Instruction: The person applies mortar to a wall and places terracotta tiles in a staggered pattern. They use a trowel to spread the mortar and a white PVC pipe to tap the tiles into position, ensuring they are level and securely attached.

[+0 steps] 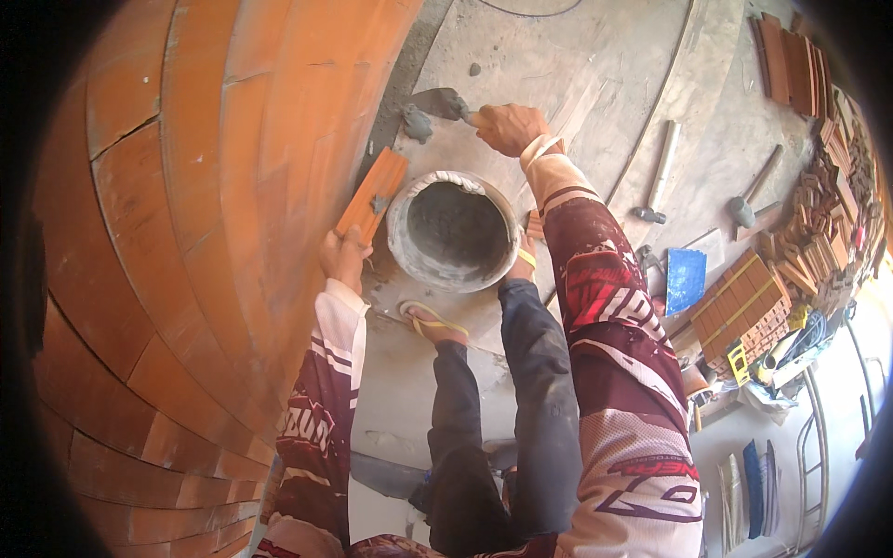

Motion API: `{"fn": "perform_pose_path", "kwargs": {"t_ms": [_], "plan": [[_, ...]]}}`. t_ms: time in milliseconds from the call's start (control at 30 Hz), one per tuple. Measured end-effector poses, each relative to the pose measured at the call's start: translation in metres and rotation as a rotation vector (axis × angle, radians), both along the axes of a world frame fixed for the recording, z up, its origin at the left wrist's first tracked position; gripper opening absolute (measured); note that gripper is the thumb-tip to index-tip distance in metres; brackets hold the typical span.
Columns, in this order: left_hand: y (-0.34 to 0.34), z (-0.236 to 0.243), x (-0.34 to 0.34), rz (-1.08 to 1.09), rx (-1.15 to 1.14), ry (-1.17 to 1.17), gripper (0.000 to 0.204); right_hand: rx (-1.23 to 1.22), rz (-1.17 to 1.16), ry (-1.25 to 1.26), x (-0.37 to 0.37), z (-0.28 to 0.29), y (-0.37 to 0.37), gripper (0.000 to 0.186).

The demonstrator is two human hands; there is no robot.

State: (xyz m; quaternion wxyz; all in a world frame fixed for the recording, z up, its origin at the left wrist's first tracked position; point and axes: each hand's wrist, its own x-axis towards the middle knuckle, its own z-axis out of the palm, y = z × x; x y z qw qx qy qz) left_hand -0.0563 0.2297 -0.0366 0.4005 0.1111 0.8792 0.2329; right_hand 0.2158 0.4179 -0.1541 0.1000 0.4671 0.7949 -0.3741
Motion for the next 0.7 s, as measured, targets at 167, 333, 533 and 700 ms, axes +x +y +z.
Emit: {"fn": "perform_pose_path", "kwargs": {"t_ms": [167,333,533,700], "plan": [[0.016,-0.012,0.003,0.053,-0.095,-0.107,0.02,-0.095,0.06,-0.016,-0.007,-0.008,-0.03,0.028],[0.008,-0.01,-0.005,0.047,-0.093,-0.125,0.02,-0.263,0.06,0.042,-0.012,0.01,-0.041,0.031],[0.011,0.019,-0.003,0.065,0.019,-0.169,0.019,-0.329,-0.17,0.078,0.004,0.015,-0.044,0.038],[0.031,0.054,0.002,0.0,0.174,-0.157,0.02,-0.257,-0.23,0.164,0.023,0.061,-0.024,0.042]]}}
